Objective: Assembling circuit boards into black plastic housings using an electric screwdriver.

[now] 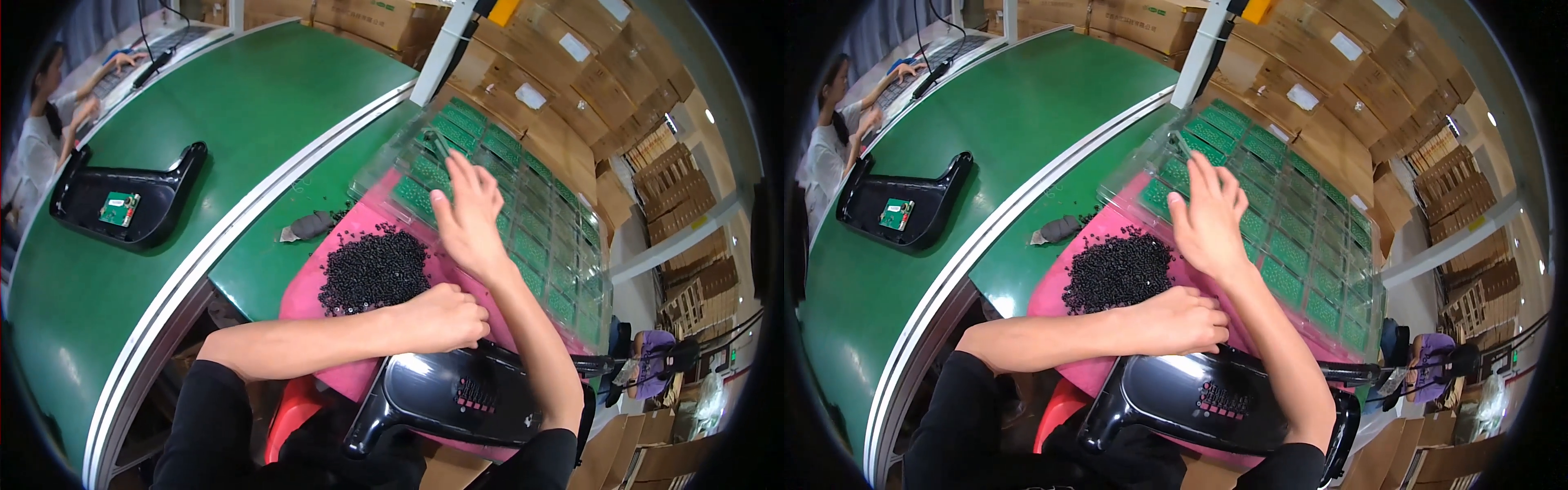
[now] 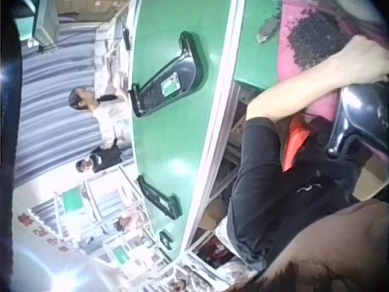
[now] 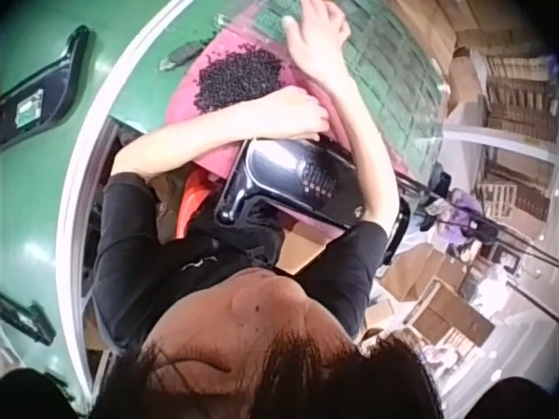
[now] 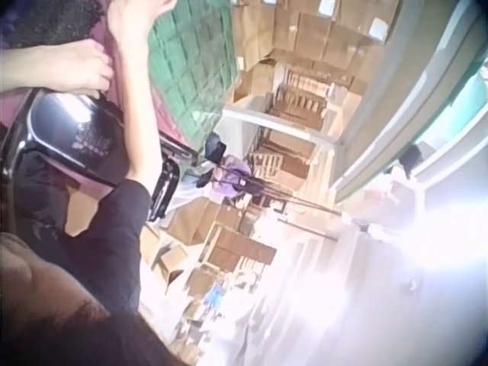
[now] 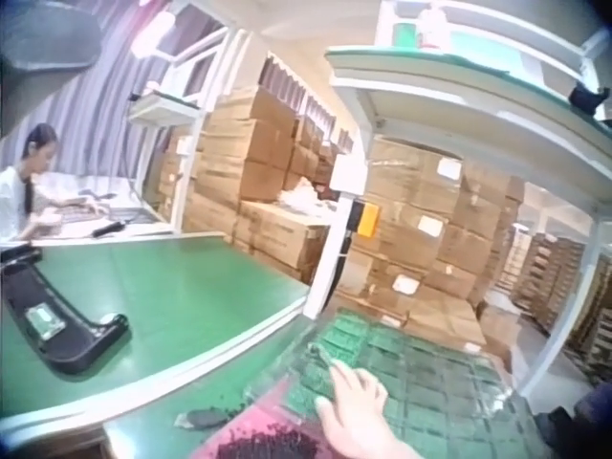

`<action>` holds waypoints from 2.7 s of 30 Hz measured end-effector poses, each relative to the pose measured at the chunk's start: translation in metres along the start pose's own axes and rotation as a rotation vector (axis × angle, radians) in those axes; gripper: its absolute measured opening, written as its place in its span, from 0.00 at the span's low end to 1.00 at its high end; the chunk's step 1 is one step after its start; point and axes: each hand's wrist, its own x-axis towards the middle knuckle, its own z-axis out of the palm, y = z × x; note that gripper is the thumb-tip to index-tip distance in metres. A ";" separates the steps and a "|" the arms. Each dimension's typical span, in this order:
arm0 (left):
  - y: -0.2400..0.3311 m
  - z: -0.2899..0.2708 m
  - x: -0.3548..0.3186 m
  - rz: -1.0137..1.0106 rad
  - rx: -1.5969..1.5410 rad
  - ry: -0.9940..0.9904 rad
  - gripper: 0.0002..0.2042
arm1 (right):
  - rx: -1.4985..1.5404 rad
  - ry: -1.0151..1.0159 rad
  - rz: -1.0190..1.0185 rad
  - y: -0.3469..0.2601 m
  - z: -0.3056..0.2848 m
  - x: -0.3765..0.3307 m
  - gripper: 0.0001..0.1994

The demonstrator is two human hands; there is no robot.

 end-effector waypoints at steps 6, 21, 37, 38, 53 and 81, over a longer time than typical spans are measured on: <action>0.010 -0.022 0.006 -0.313 0.012 0.088 0.27 | 0.856 0.104 0.141 0.010 -0.104 -0.071 0.30; 0.045 -0.039 0.001 -0.149 -1.172 -0.635 0.27 | 0.397 0.265 0.237 -0.027 -0.157 -0.243 0.35; 0.041 -0.027 0.006 -0.173 -0.738 -0.437 0.31 | 0.986 -0.048 0.859 -0.022 -0.141 -0.299 0.08; 0.040 -0.025 0.006 -0.158 -0.715 -0.423 0.32 | 1.046 -0.010 0.881 -0.019 -0.137 -0.301 0.09; 0.045 -0.013 0.000 -0.280 -0.365 -0.374 0.30 | 0.646 -0.158 0.500 0.017 -0.115 -0.279 0.29; 0.044 -0.012 -0.004 -0.252 -0.278 -0.433 0.31 | 0.496 -0.169 0.476 0.012 -0.106 -0.280 0.31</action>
